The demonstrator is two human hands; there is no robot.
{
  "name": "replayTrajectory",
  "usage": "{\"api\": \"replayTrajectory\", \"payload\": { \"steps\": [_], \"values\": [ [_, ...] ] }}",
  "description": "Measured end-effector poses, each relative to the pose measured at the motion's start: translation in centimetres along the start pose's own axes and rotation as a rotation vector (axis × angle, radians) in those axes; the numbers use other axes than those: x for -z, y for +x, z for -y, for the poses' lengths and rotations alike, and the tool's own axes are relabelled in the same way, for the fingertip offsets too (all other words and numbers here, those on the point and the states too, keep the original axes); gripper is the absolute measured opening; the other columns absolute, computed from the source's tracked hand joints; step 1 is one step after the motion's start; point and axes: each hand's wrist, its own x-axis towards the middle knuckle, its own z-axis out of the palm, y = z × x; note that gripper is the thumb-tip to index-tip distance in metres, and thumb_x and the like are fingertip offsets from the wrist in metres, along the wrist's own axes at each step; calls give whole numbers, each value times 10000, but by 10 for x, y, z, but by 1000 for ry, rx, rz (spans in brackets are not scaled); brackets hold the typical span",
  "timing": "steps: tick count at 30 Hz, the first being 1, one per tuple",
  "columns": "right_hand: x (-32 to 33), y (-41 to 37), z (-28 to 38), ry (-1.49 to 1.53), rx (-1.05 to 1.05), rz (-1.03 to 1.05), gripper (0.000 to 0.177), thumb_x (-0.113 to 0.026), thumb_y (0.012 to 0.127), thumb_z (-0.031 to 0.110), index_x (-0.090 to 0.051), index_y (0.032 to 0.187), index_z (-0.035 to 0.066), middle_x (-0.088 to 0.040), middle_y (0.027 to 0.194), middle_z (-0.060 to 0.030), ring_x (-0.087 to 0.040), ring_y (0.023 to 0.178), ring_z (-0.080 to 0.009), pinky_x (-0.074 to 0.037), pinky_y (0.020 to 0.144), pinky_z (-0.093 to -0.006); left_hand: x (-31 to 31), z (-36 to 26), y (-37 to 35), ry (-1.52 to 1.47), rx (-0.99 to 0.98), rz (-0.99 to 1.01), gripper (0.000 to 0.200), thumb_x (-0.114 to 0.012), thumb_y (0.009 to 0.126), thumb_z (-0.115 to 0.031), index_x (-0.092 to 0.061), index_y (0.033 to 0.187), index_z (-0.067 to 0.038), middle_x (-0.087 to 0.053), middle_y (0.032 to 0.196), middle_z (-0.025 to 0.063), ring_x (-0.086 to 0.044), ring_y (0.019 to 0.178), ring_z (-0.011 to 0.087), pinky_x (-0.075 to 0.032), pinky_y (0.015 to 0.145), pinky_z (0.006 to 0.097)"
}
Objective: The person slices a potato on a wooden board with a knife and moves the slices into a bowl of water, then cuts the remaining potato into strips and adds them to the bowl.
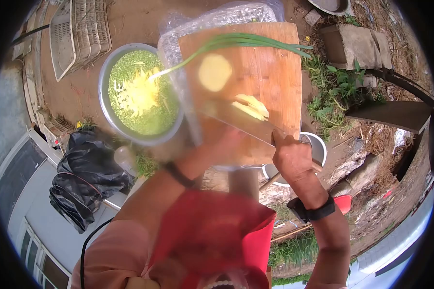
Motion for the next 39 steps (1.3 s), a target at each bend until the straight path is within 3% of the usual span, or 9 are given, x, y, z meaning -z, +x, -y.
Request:
{"api": "replayTrajectory", "payload": {
  "steps": [4,11,15,21,25,30,33,36,39],
  "values": [
    [-29,4,-4,13,-6,27,175,-552,735,91,-584,903,55,-589,615,-118,-622,502,-251,-481,415,-363,-7,-2,-9,181,21,189,441,-506,780,-40,-512,1220,-11,-472,1224,182,-439,1180,355,-365,1005,433],
    [-8,-5,11,48,-11,-35,77,-542,756,99,-571,825,82,-588,619,-118,-619,497,-263,-477,411,-373,-19,11,-6,25,39,-194,451,-531,794,-154,-511,1223,-18,-509,1219,167,-473,1164,325,-371,993,462],
    [-31,-8,11,64,-40,72,149,-552,728,71,-599,868,92,-599,647,-119,-622,516,-270,-491,450,-387,-37,18,-25,512,-152,81,446,-516,801,-176,-511,1215,-12,-519,1214,163,-459,1188,296,-357,1004,472],
    [-11,-11,20,97,-62,-3,116,-560,711,78,-616,806,115,-604,639,-123,-620,515,-256,-490,446,-378,-44,36,-27,305,-175,-22,451,-646,763,-408,-610,1059,-71,-573,1118,92,-520,1052,289,-440,846,431],
    [-33,-2,20,126,-166,235,232,-563,703,32,-640,907,112,-603,648,-97,-626,573,-304,-507,523,-407,-23,23,-31,314,-248,-81,405,-569,778,-241,-569,1126,-34,-549,1157,112,-518,1070,268,-418,913,410],
    [-55,-11,18,244,-64,-91,215,-578,748,47,-660,936,112,-587,623,-102,-602,545,-292,-491,503,-386,-26,34,-39,450,-356,-132,409,-530,772,-160,-560,1157,-24,-534,1199,133,-517,1094,277,-430,927,391],
    [-26,-42,33,315,-232,-94,209,-587,755,87,-664,948,112,-597,637,-106,-613,546,-291,-489,480,-401,-12,37,-27,395,-219,-77,430,-527,755,-150,-555,1168,-32,-527,1213,138,-510,1103,284,-434,921,384],
    [-32,-85,63,577,-613,-138,197,-559,827,148,-655,986,81,-649,749,-173,-640,656,-333,-514,593,-413,55,-7,4,524,-393,-268,507,-572,685,-94,-515,1177,18,-531,1119,154,-493,1097,329,-418,888,416],
    [-36,-83,87,807,-947,-86,219,-553,834,196,-649,973,56,-637,736,-199,-631,691,-379,-509,648,-436,58,-7,42,663,-341,-37,556,-566,700,-97,-466,1237,8,-481,1208,157,-426,1182,312,-363,969,409]
  ]
}}
